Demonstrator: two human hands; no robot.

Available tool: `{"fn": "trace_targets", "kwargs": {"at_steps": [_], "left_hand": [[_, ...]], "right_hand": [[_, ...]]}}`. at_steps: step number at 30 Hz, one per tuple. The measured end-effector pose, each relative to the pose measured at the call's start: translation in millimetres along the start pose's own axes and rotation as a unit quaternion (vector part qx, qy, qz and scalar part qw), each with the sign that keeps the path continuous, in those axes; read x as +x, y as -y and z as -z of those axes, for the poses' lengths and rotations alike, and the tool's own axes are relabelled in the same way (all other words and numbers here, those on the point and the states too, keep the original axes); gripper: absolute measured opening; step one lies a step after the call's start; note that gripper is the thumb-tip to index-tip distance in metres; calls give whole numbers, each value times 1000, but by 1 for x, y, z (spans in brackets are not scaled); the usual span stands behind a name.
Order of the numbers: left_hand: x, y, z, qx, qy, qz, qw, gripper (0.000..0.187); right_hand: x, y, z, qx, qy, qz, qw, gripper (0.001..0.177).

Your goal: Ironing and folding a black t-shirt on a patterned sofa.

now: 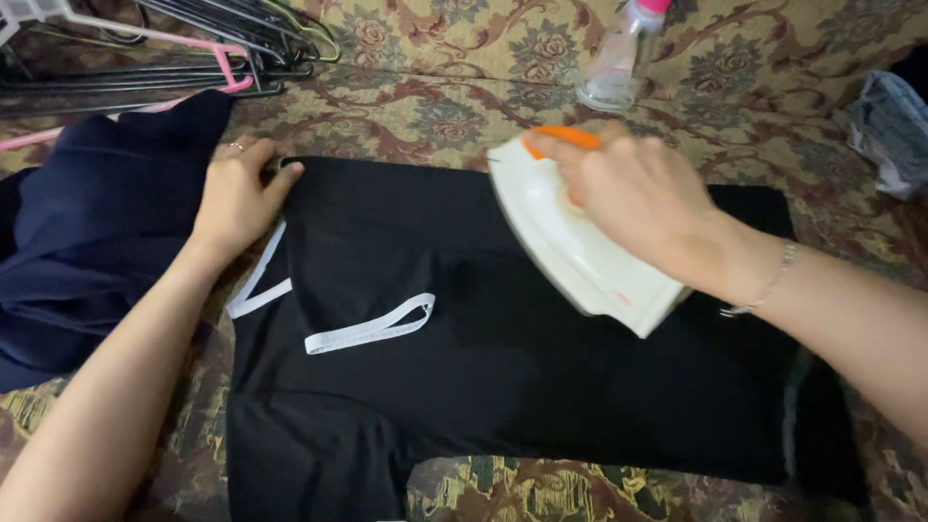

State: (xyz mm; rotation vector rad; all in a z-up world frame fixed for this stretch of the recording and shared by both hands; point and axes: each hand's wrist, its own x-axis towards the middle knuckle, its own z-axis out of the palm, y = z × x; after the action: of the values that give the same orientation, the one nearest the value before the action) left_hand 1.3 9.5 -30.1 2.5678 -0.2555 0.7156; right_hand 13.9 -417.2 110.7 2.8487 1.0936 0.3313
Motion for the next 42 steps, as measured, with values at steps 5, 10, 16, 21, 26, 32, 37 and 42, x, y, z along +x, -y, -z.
{"fn": "trace_targets", "kwargs": {"at_steps": [5,10,16,21,26,32,37,42], "left_hand": [[13,28,-3,-41,30,56,997,26],[19,54,-17,8,61,59,996,33],[23,39,-3,25,81,14,996,33],[11,-38,13,111,4,-52,992,27],[-7,-106,7,61,101,-81,990,49],[-18,-84,1,174,158,-52,971,97],[-10,-74,10,218,256,46,941,124],[0,-70,21,238,357,89,899,141]], "right_hand": [[-38,-52,-4,-101,6,-17,995,61],[-82,-81,16,-151,171,-176,958,63],[-160,-164,-24,-230,176,-238,927,54],[-267,-315,-134,-353,127,-76,924,17],[-230,-256,-79,30,-29,-297,954,46],[-182,-154,0,-159,-1,-268,950,52],[-142,-90,14,-187,76,-45,978,41],[-117,-48,21,-111,200,-151,962,55]]}}
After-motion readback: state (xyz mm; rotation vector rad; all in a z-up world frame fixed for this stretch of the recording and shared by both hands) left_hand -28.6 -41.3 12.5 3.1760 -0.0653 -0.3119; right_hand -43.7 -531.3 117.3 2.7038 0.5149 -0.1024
